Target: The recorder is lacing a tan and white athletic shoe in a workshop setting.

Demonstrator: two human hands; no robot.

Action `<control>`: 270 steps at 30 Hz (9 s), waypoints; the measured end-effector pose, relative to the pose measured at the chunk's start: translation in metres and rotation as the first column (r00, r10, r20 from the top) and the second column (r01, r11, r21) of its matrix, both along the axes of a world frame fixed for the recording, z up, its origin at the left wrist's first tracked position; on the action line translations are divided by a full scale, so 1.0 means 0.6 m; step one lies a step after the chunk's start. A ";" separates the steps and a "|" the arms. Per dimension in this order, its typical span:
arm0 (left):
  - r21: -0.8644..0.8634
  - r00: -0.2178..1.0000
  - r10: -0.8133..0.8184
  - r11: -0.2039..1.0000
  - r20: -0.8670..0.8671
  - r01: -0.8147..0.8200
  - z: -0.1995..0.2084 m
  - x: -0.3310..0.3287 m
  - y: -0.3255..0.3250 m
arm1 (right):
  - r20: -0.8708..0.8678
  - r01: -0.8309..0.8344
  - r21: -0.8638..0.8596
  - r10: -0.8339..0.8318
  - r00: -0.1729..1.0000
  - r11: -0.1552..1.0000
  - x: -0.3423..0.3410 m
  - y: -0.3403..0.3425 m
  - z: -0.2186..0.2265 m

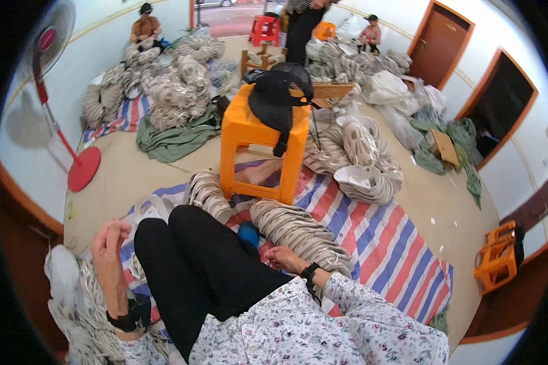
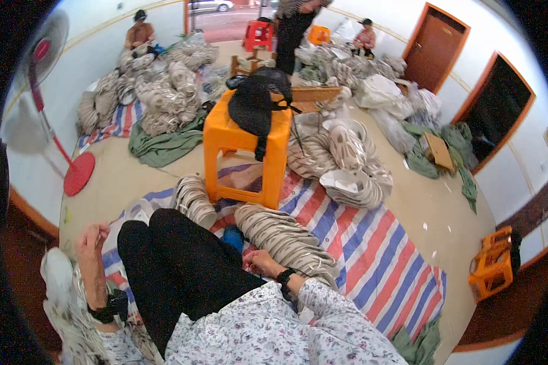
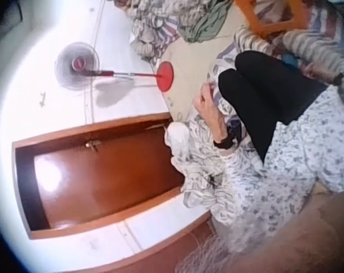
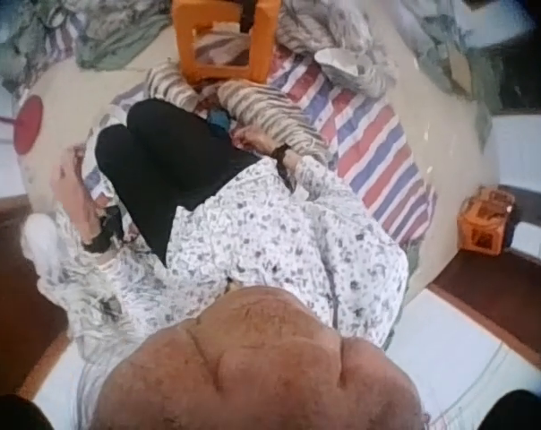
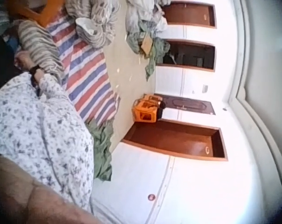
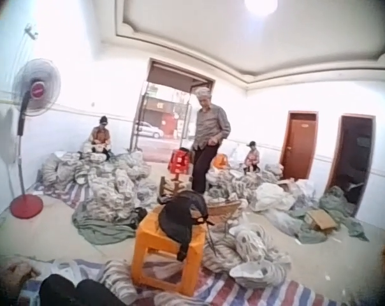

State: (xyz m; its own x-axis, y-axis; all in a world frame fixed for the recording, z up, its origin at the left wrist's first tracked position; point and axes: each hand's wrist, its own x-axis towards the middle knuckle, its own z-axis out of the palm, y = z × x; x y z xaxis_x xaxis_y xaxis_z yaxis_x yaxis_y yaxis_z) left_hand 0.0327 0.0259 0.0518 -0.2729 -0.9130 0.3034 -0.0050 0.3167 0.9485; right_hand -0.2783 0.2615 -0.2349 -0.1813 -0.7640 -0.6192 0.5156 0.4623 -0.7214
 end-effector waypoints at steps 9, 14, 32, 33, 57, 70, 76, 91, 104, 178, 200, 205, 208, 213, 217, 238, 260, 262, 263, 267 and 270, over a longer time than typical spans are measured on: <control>-0.547 0.544 -0.787 0.603 -0.289 0.581 0.239 -0.110 0.253 | -0.525 -0.176 -0.053 0.122 0.842 0.983 -0.019 -0.001 -0.137; -0.621 0.676 -0.666 0.684 -0.316 0.384 0.272 -0.124 0.225 | -0.487 -0.116 0.027 0.114 0.866 0.993 -0.066 0.014 -0.263; -0.671 0.964 -0.075 0.732 -0.256 -0.121 0.182 -0.141 0.283 | -0.404 -0.362 0.330 0.477 0.780 0.872 0.058 0.229 -0.168; -0.685 0.964 -0.068 0.716 -0.256 -0.131 0.163 -0.124 0.302 | -0.404 -0.355 0.340 0.476 0.782 0.871 0.058 0.232 -0.165; -0.453 0.723 0.354 0.889 0.593 -0.063 -0.143 0.047 0.070 | -0.488 -0.230 0.143 0.271 0.830 0.963 -0.004 -0.039 -0.066; -0.569 0.695 0.459 0.818 0.554 -0.086 -0.172 0.023 -0.012 | -0.139 0.098 0.097 -0.084 0.987 0.990 -0.056 0.021 -0.060; -0.600 0.603 0.517 0.796 0.607 -0.079 -0.235 0.069 -0.038 | -0.109 0.076 0.068 -0.069 0.992 0.995 -0.020 0.026 -0.078; -0.456 0.630 0.401 0.886 0.665 -0.082 -0.230 0.077 -0.041 | -0.121 0.384 -0.048 -0.387 0.914 0.922 -0.215 -0.029 -0.064; -0.343 0.664 0.316 0.935 0.678 -0.094 -0.228 0.068 -0.032 | 0.025 0.610 -0.258 -0.626 0.780 0.750 -0.370 -0.195 0.013; 0.066 0.726 -0.047 0.998 0.686 0.002 -0.499 0.266 0.064 | -0.891 -0.396 -0.370 -0.201 0.407 0.840 0.064 -0.183 0.339; -0.140 0.534 0.619 0.719 0.577 -0.681 -0.667 0.232 -0.139 | -0.972 -0.376 -0.098 -0.169 -0.161 0.921 0.102 -0.193 0.342; -0.002 0.493 0.449 0.741 0.745 -0.672 -0.658 0.215 -0.208 | -0.991 -0.312 -0.072 -0.102 -0.082 0.947 0.111 -0.195 0.342; 0.188 0.498 0.218 0.743 0.839 -0.642 -0.651 0.200 -0.231 | -0.982 -0.361 -0.085 -0.139 -0.129 0.929 0.117 -0.206 0.352; -0.207 0.563 0.518 0.826 0.644 -0.524 -0.629 0.204 -0.179 | -0.996 -0.295 -0.048 -0.069 -0.062 0.954 0.110 -0.218 0.346; -0.144 0.442 0.618 0.671 0.650 -0.727 -0.689 0.259 -0.119 | -0.989 -0.323 -0.026 -0.072 -0.129 0.946 0.111 -0.225 0.338; 0.742 0.545 0.558 0.642 -0.626 0.195 -0.499 0.127 -0.210 | -0.994 -0.284 -0.096 -0.104 -0.014 0.954 0.136 -0.256 0.335; 0.026 0.696 0.494 0.806 0.521 -0.591 -0.629 -0.075 -0.435 | -0.996 -0.299 -0.048 -0.021 0.092 0.953 0.116 -0.254 0.350; -0.225 0.559 0.649 0.732 0.516 -0.643 -0.641 -0.060 -0.442 | -0.982 -0.384 -0.102 -0.030 0.187 0.918 0.114 -0.268 0.351; -0.003 0.592 0.548 0.735 0.591 -0.678 -0.646 -0.058 -0.446 | -0.979 -0.434 -0.116 -0.028 0.204 0.893 0.110 -0.271 0.349; 0.283 0.722 0.314 0.768 0.616 -0.575 -0.681 -0.056 -0.467 | -0.973 -0.510 -0.054 0.069 0.219 0.859 0.100 -0.264 0.350; 0.205 0.734 0.349 0.811 0.582 -0.548 -0.722 -0.076 -0.471 | -0.984 -0.473 -0.126 -0.048 0.173 0.872 0.101 -0.256 0.344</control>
